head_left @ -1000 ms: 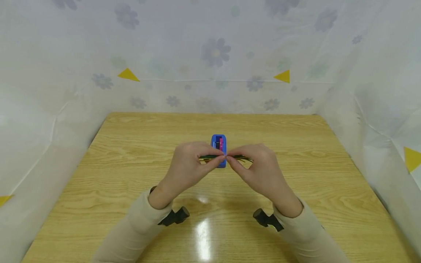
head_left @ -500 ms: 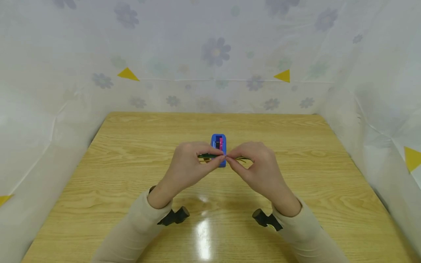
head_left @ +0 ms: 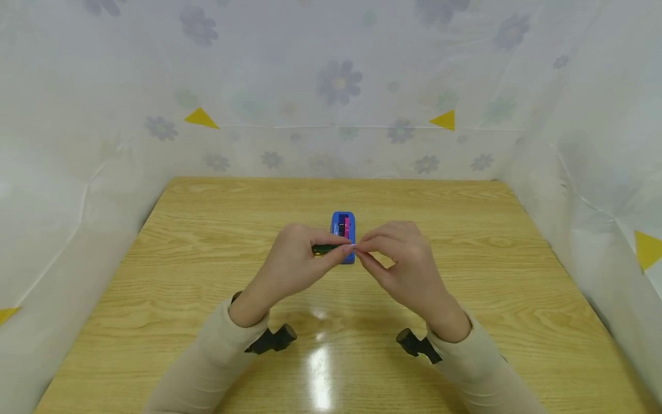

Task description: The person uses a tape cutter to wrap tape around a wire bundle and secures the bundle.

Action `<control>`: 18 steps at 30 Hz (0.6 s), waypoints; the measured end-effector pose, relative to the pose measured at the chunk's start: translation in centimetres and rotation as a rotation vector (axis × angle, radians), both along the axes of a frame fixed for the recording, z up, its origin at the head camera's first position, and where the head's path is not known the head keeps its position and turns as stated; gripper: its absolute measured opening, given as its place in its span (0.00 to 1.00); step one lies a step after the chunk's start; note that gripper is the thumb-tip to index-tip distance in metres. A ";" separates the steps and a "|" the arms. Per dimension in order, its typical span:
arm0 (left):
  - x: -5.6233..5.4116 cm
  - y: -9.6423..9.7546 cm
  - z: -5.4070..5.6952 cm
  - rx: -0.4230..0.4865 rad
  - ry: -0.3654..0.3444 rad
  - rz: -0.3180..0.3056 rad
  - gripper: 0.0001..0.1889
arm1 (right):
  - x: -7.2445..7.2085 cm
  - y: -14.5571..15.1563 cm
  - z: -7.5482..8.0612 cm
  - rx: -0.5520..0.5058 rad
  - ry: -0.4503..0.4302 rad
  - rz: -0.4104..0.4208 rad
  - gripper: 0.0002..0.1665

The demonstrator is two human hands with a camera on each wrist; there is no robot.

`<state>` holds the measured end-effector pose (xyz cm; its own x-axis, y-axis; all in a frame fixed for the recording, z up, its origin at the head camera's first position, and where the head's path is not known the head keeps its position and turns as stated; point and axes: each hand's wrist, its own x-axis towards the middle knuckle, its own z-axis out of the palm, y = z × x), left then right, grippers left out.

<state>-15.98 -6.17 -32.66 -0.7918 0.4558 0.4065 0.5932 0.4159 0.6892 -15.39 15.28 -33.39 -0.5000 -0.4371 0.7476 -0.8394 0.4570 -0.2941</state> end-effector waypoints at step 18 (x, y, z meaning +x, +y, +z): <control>0.2 0.1 -0.1 -0.030 0.117 0.004 0.07 | 0.1 -0.1 0.1 -0.093 -0.216 0.024 0.05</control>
<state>-15.81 -6.11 -32.80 -0.7416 0.4665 0.4821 0.6672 0.4379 0.6025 -15.28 15.15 -33.33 -0.6429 -0.3852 0.6620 -0.7628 0.4000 -0.5081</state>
